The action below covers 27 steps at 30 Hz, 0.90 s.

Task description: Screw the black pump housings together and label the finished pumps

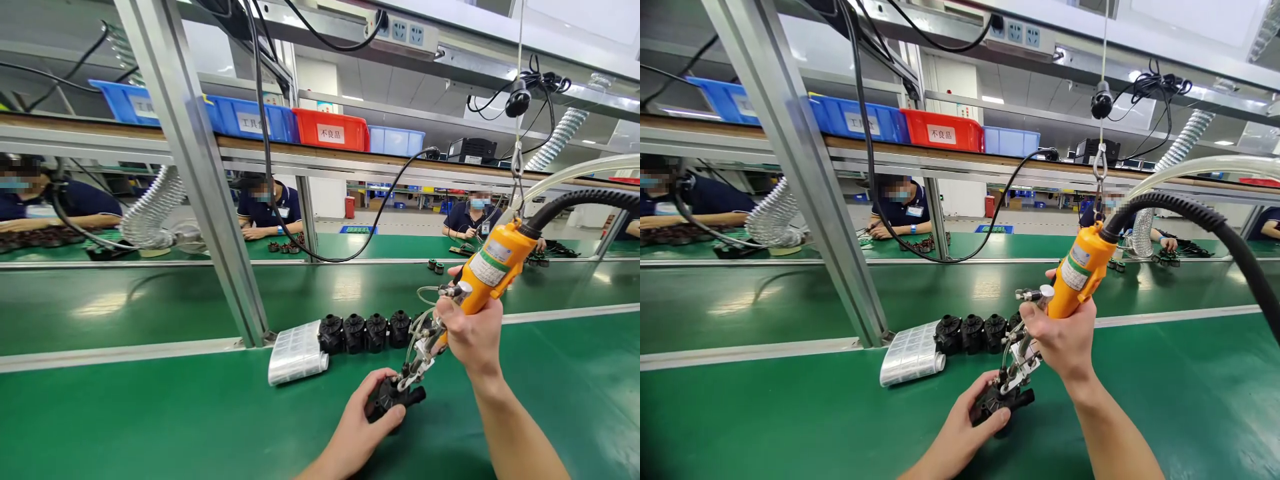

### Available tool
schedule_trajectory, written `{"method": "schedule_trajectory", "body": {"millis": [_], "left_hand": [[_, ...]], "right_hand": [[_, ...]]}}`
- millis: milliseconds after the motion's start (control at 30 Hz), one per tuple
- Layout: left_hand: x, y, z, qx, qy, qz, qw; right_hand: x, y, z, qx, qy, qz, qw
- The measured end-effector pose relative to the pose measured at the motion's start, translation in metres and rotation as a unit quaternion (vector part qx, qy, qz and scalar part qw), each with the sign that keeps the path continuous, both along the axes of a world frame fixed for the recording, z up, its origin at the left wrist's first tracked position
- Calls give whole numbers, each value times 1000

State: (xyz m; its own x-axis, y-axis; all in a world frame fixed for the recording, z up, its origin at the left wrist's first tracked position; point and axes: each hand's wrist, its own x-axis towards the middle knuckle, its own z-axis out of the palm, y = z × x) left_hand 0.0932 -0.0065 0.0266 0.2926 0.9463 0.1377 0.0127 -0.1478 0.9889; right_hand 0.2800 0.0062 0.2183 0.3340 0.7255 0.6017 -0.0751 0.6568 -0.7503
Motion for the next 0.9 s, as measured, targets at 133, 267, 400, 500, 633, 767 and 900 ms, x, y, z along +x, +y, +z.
{"method": "schedule_trajectory", "body": {"millis": [133,267,400,500,633,767,900], "left_hand": [[0,1,-4,-9,-11,19,1000],[0,2,-6,-10,-16,18,1000],[0,4,-7,-19,-17,24,999],[0,5,-8,-26,-13,29,999],[1,5,-7,-44,-28,19,998],[2,5,-8,-48,-33,21,998],[0,7,-13,-26,-29,18,999]], "right_hand": [[-3,-2,0,6,-9,-8,1000],[-8,-1,0,8,-25,-10,1000],[-15,5,-5,-1,-42,21,999],[-21,11,-12,-15,-53,63,996],[-24,16,-20,-37,-56,87,994],[-24,16,-25,-42,-49,79,995],[-25,18,-26,-44,-53,63,996]]}}
